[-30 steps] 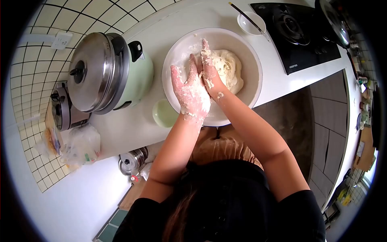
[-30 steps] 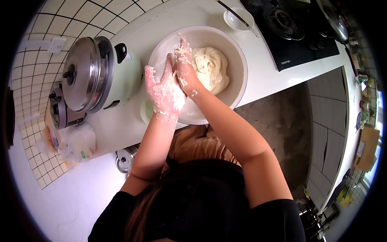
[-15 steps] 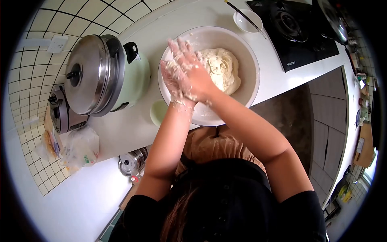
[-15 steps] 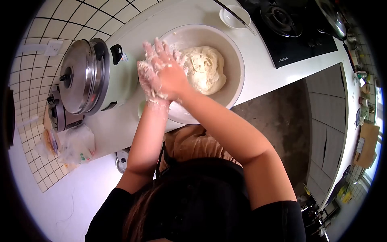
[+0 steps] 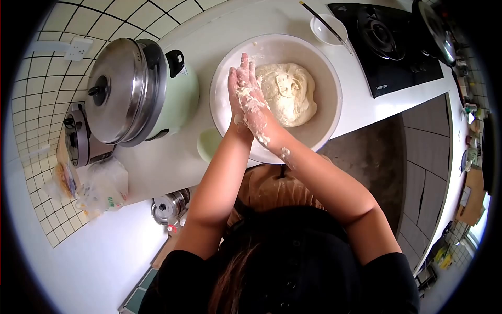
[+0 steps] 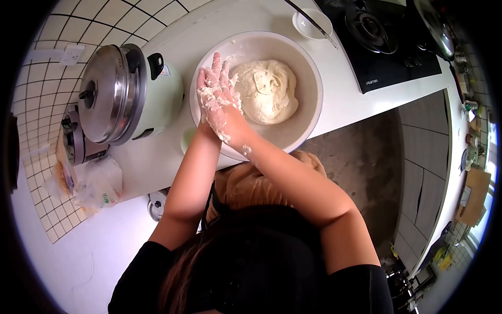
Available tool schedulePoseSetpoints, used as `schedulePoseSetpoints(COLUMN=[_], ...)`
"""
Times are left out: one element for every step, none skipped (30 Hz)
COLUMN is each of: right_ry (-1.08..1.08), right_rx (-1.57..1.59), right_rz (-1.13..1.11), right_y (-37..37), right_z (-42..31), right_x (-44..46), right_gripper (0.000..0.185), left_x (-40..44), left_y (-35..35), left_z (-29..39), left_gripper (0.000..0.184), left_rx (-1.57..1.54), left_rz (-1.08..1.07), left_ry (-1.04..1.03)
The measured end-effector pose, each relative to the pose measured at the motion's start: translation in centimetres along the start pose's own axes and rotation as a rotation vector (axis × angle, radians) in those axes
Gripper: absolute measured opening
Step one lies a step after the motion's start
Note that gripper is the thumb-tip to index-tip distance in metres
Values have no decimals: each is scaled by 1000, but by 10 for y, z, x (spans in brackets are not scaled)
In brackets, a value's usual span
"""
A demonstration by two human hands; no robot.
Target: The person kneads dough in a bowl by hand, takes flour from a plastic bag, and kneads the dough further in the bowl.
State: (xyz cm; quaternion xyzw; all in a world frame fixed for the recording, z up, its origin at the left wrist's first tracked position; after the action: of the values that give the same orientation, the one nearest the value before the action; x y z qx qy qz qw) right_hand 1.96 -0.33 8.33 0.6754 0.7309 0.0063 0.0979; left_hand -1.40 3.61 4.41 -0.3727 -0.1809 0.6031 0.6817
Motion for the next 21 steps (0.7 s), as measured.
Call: schedulePoseSetpoints(right_ry=[-28,171,-101,-248,-293,-340,-386,-262,-139,-196,-266,-332,-396,-461,-435,-333,-303,-282,-347,-413,-441], right_rx=[-11,-170,149,266,302,339,374,316,258,377,364,349,332,314,298,295,303,319,363,406,455], right_rz=[-27,72,-51,-96,-112,-126,-138,-110,-86,-88,-136,-179,-222,-267,-256,-191,-159,-125,-149,-169,-156], right_y=[1,8,13,19,21,23,25,23,20,10,4,1,-1,-3,-7,-12,-15,-16,-14,-11,-4], right_z=[5,-1,10,21,21,22,22,15,7,10,10,3,-6,-13,-11,-3,7,15,25,34,32], right_x=[5,13,28,36,39,42,45,42,37,30,20,10,1,-7,-12,-15,-15,-12,-4,2,8], right_gripper=[58,59,52,52,51,50,49,49,49,50,51,52,52,53,55,58,60,62,60,59,59], left_x=[0,-6,-19,-32,-42,-44,-43,-41,-39,-35,-21,-11,-4,-1,0,1,-2,2,3,-7,-19], left_y=[-3,-8,-20,-27,-29,-31,-30,-31,-31,-33,-14,0,3,10,12,20,21,22,15,5,1], left_z=[0,-2,0,-8,-16,-18,-15,-10,-5,4,-2,-5,-5,0,7,13,14,7,6,-2,-5], left_gripper=[64,64,60,57,53,52,53,54,54,60,67,68,70,68,67,64,62,61,60,57,53], left_rx=[-9,46,57,10,-36,-69,-15,37,89,96,-1,125,250,277,305,305,273,221,172,29,31], left_rz=[-12,-32,119,183,243,167,163,161,161,86,84,17,-52,-29,-5,169,208,177,147,169,294], left_ry=[-5,-55,-116,-3,111,152,110,66,21,-57,20,32,41,5,-27,-40,-15,20,55,65,-13])
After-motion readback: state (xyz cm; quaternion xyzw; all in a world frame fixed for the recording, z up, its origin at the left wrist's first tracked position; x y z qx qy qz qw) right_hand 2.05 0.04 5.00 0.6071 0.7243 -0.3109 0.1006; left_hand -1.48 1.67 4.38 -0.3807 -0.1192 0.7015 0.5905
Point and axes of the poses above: each hand's wrist, its own x-axis towards the middle knuckle, its own y-axis out of the back of the hand, z = x × y, the point moved 7 cm from there along x, towards the middle knuckle, and after that the axes turned 7 degrees about -y, right-handed, at the moved point
